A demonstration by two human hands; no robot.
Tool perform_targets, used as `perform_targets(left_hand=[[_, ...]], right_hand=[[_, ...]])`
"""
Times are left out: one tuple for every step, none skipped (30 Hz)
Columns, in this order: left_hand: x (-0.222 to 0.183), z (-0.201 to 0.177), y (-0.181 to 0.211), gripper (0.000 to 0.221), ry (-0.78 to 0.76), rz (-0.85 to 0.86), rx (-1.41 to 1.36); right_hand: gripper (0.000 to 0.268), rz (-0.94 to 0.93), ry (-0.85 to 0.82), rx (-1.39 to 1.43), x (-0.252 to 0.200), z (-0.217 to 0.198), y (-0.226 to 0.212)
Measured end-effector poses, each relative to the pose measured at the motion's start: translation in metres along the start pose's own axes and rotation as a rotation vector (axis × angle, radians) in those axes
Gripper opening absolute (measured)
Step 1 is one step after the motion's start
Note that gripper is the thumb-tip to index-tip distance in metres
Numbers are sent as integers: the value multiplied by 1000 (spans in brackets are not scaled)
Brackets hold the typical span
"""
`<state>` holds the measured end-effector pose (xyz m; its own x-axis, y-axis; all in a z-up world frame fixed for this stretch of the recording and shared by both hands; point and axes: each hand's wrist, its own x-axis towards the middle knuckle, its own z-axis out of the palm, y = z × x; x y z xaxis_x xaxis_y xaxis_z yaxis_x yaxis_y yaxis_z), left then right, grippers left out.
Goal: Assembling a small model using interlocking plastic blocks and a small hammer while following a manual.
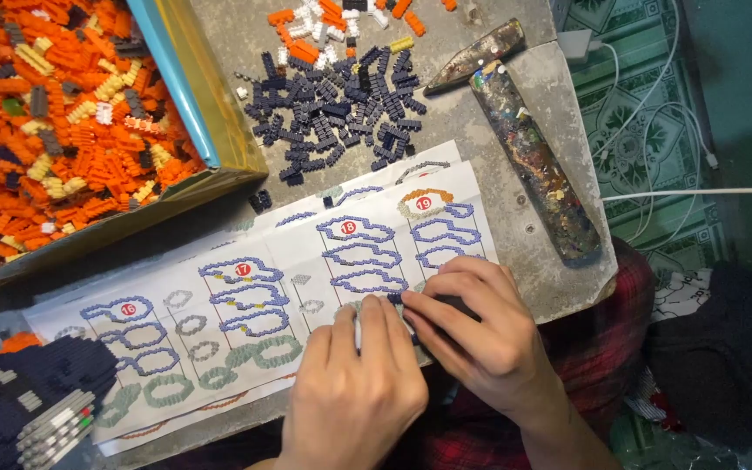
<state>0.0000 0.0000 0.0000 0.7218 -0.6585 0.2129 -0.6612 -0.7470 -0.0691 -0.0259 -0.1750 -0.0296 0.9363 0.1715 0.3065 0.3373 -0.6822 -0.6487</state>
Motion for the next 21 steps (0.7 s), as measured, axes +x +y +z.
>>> perform_targets(left_hand=[[-2,2,2,25,0,-1,0],[-4,3,5,26,14,4,3],[-5,5,7,26,27,9,6],[-6,5,6,26,28,9,6],[-7,6,5,27,26,21,9],[-8,6,3,28,23,34,13],[-8,5,1,28,24,35,14],[-8,5,-1,27,26,57,19],[-8,4,-3,25,27,80,24],[-9,5,-4,25,28,81,25],[-11,5,-6,25,30,94,9],[-12,6,-8,26,32,107,-7],[-11,5,-7,26,33,108,-6],[-10,4,-7,26,38,125,17],[-9,3,-6,27,42,141,40],[-10,4,-2,27,42,140,41],[-10,5,1,29,27,145,57],[-11,5,5,32,12,150,73],[-10,5,5,32,11,150,75],[-9,4,6,32,-12,158,96],[-8,4,6,32,-34,170,117]], right_hand=[[15,-1,0,0,1,0,0],[15,-4,4,0,1,0,-1],[14,-8,10,0,2,0,-1],[14,-9,9,-1,2,0,-1],[14,-7,13,4,1,1,-1],[14,-6,16,9,1,1,0],[14,-7,18,8,0,1,0],[14,-5,17,6,-1,1,1],[14,-2,16,3,-2,2,2],[14,-3,18,3,-2,1,2],[14,-9,23,4,-1,1,2],[14,-15,28,4,-1,1,2],[14,-16,29,5,-1,0,2],[14,-18,29,13,-1,0,1],[14,-20,29,23,0,0,1],[14,-21,29,25,-2,0,1],[14,-21,27,20,-3,1,2],[14,-20,25,16,-3,1,2],[14,-21,25,18,-3,1,2],[15,-19,25,18,-3,1,2],[15,-16,27,17,-3,0,1]])
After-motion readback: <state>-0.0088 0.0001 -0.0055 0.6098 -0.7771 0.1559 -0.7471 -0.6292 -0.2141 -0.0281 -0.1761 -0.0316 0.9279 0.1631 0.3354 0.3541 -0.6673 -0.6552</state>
